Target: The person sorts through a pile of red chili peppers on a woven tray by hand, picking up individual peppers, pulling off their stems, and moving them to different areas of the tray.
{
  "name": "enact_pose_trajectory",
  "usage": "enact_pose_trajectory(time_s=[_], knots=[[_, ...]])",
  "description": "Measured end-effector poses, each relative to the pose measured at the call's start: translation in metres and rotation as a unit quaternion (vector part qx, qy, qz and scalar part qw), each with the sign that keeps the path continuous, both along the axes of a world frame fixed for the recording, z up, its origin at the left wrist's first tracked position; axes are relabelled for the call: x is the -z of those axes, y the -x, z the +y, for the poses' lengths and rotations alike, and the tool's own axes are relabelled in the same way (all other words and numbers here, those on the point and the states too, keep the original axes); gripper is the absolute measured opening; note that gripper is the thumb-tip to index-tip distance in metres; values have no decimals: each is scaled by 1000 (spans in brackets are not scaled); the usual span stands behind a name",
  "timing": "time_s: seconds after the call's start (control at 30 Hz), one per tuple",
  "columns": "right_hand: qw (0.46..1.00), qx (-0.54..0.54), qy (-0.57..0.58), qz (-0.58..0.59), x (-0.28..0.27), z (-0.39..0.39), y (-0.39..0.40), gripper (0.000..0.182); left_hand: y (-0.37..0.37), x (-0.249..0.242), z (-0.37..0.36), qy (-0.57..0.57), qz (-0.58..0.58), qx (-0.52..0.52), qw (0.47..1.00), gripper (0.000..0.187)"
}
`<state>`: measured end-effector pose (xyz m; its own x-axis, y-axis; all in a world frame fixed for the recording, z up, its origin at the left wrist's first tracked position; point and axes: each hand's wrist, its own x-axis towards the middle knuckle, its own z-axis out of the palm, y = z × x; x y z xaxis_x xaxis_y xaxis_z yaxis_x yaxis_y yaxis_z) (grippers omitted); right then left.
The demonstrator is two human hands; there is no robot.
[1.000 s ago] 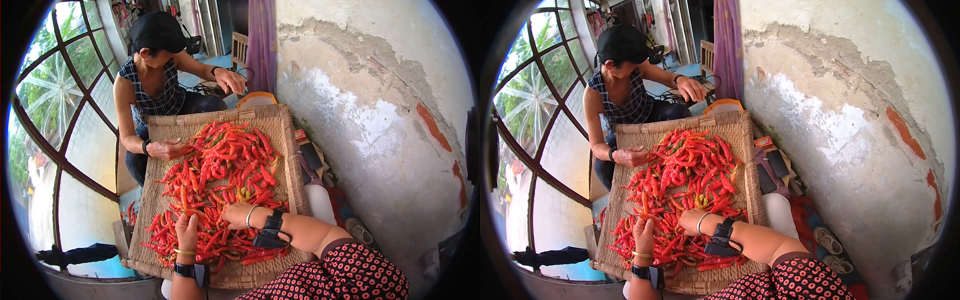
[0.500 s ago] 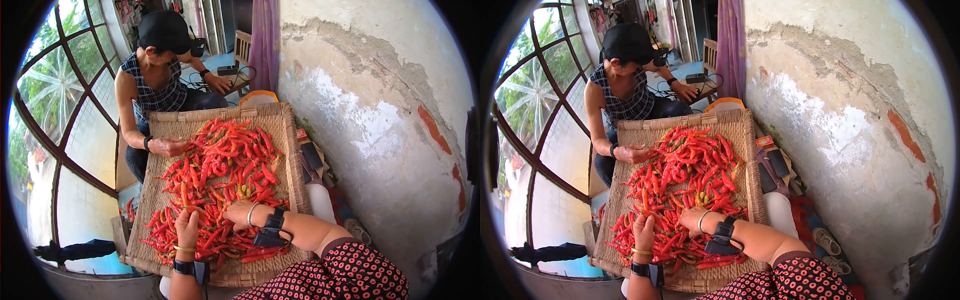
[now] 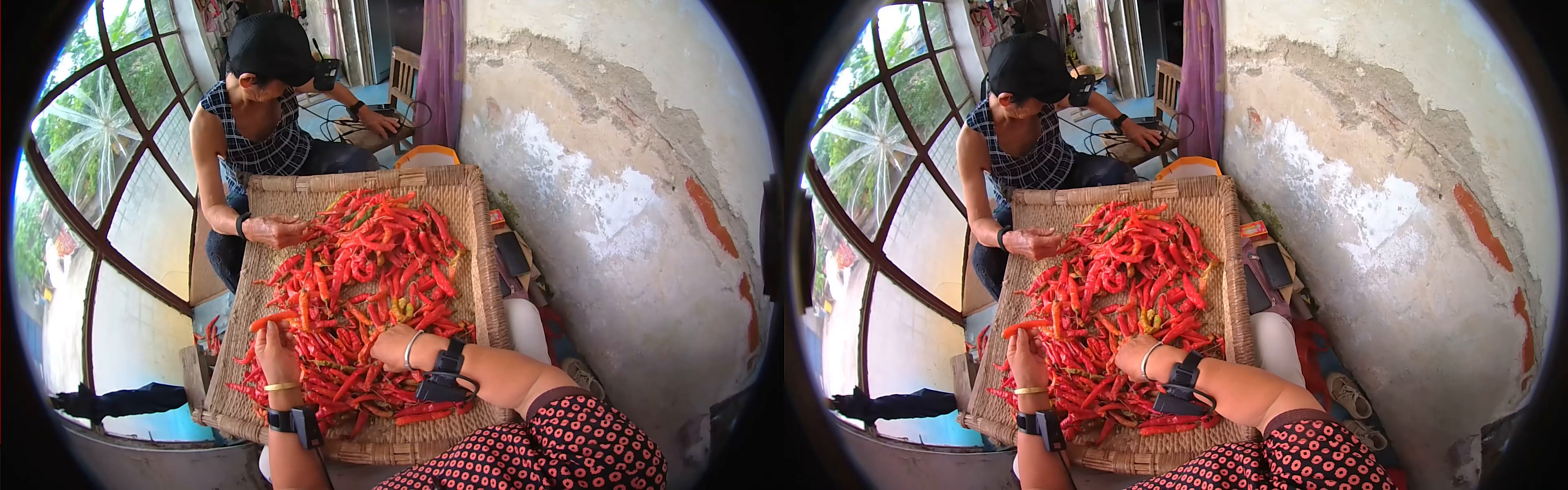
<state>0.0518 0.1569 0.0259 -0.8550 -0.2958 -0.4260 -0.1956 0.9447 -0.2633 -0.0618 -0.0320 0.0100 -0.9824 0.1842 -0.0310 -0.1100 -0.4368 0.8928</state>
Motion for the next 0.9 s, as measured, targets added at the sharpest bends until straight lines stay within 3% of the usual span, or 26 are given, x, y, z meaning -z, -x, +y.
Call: enact_pose_trajectory(time_s=[0.07,0.17,0.27,0.3,0.37,0.43,0.5,0.53,0.63,0.77,0.9], knots=[[1000,2,-8,-5,-4,-2,-1,20,-4,-7,6,-46,-35,-25,998,16],[1000,1,-1,-5,-7,-2,-1,20,-6,-7,7,-62,-74,30,995,25],[999,2,17,31,-1,0,-1,20,-7,3,3,65,-97,214,970,34],[999,2,17,31,1,2,0,20,-11,2,5,64,-97,214,970,34],[996,31,48,75,3,7,3,23,-26,-1,13,199,37,284,937,33],[991,49,70,106,2,11,3,23,-39,5,20,209,92,287,930,33],[984,67,91,138,2,13,3,23,-52,-4,22,346,239,384,822,37],[984,66,89,143,2,14,3,23,-57,-17,26,388,273,386,791,39],[982,64,87,156,2,13,4,24,-63,-22,29,422,268,361,787,42],[976,56,87,192,11,5,4,24,-59,-4,29,382,279,288,833,25],[968,52,118,216,8,2,4,24,-59,-9,28,389,271,258,842,15]])
